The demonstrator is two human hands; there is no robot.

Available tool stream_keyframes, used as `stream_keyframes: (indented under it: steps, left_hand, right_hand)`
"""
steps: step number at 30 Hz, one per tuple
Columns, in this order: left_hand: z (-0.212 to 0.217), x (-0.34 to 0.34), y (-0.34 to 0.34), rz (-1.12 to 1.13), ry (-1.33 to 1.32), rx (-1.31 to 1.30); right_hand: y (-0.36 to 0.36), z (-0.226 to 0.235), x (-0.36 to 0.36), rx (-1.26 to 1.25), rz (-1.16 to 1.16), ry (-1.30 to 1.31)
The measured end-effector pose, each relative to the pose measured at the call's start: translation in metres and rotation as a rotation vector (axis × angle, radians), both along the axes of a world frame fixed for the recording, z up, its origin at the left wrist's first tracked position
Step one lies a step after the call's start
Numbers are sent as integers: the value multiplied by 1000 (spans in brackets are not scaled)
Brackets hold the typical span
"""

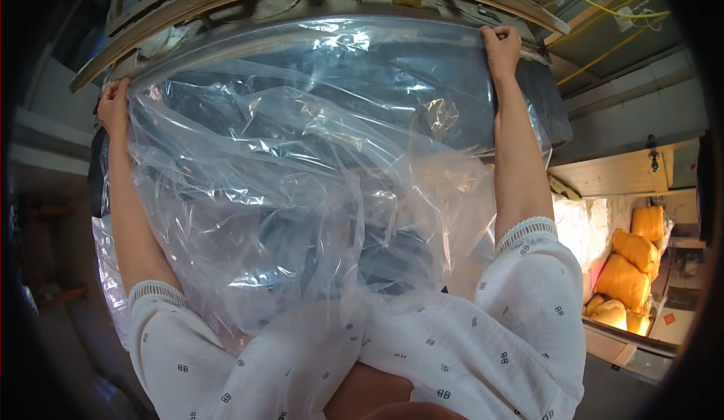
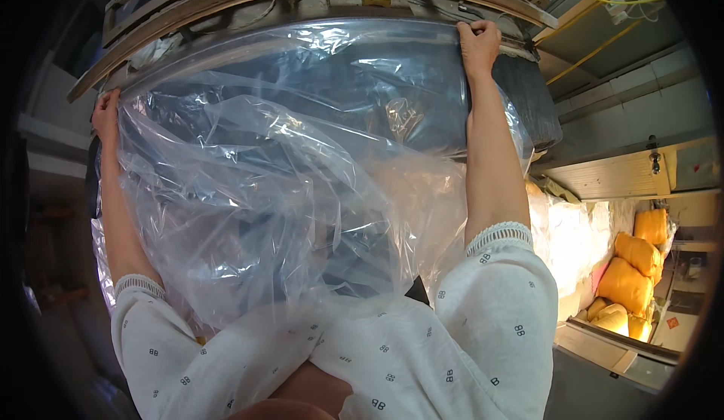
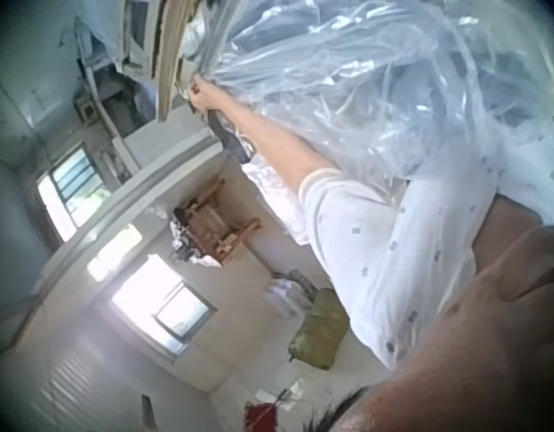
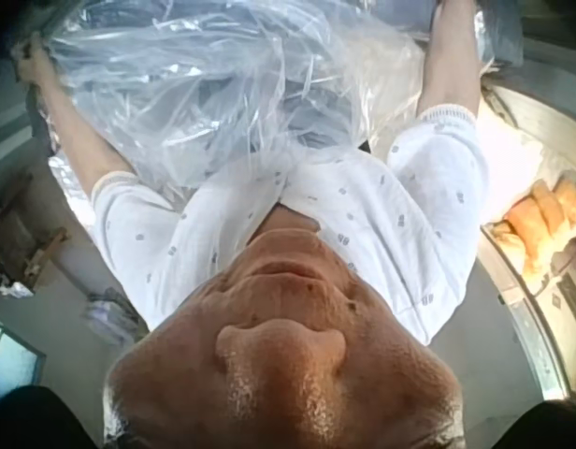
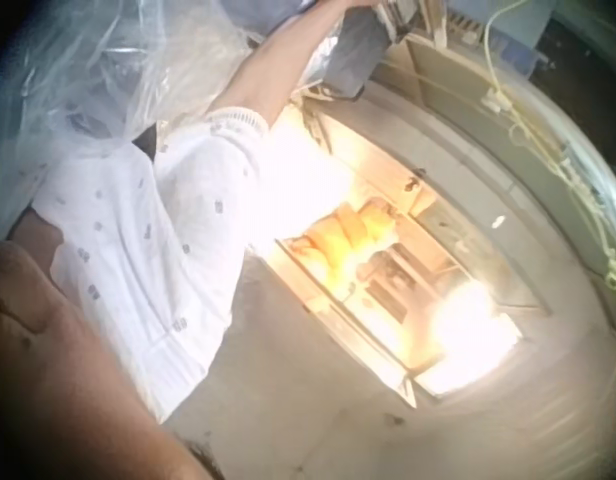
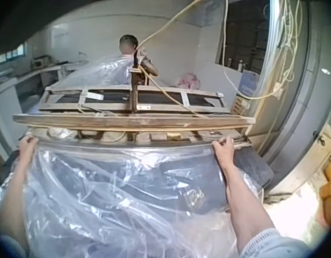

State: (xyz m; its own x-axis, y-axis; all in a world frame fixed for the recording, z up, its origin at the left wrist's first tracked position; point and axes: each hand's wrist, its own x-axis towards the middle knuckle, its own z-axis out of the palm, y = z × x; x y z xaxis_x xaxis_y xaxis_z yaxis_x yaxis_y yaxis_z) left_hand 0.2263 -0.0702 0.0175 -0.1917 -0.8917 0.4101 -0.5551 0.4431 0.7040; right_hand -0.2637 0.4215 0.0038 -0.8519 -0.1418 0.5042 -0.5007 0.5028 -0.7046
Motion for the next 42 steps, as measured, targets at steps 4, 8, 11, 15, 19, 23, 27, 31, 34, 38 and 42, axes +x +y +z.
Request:
stream_keyframes:
  steps: [4, 8, 11, 15, 19, 23, 27, 31, 34, 38, 42]
  left_hand:
    - [-7, 5, -13, 209, -271, -122]
    - [-16, 28, -38, -152, 546, 463]
    - [-21, 31, -45, -185, 597, 519]
    - [-43, 76, -107, -237, 384, 373]
    - [-45, 48, -81, -142, 234, 223]
    - [-11, 43, -15, -295, -167, -20]
    - [50, 129, 33, -57, 63, 53]
    - [18, 167, 119, -23, -137, -97]
    - [-43, 271, 152, 377, -53, -23]
    - [-146, 278, 255, 259, 285, 846]
    - [-146, 202, 348, -1214, 1759, 1588]
  right_hand:
    - [-6, -7, -1, 24, -114, 134]
    - [-6, -10, -13, -42, -160, 127]
    - [-1, 3, -12, -171, -127, -11]
    - [-8, -4, -17, -180, -108, -18]
    - [1, -4, -23, -225, -134, -28]
    - [29, 6, -22, -425, 302, -514]
    - [71, 58, 74, 318, 611, -486]
    - [145, 59, 149, 327, 726, -409]
    - [183, 33, 196, 337, 802, -549]
    - [155, -1, 269, 569, 940, -423]
    - [120, -82, 274, 987, 946, -320]
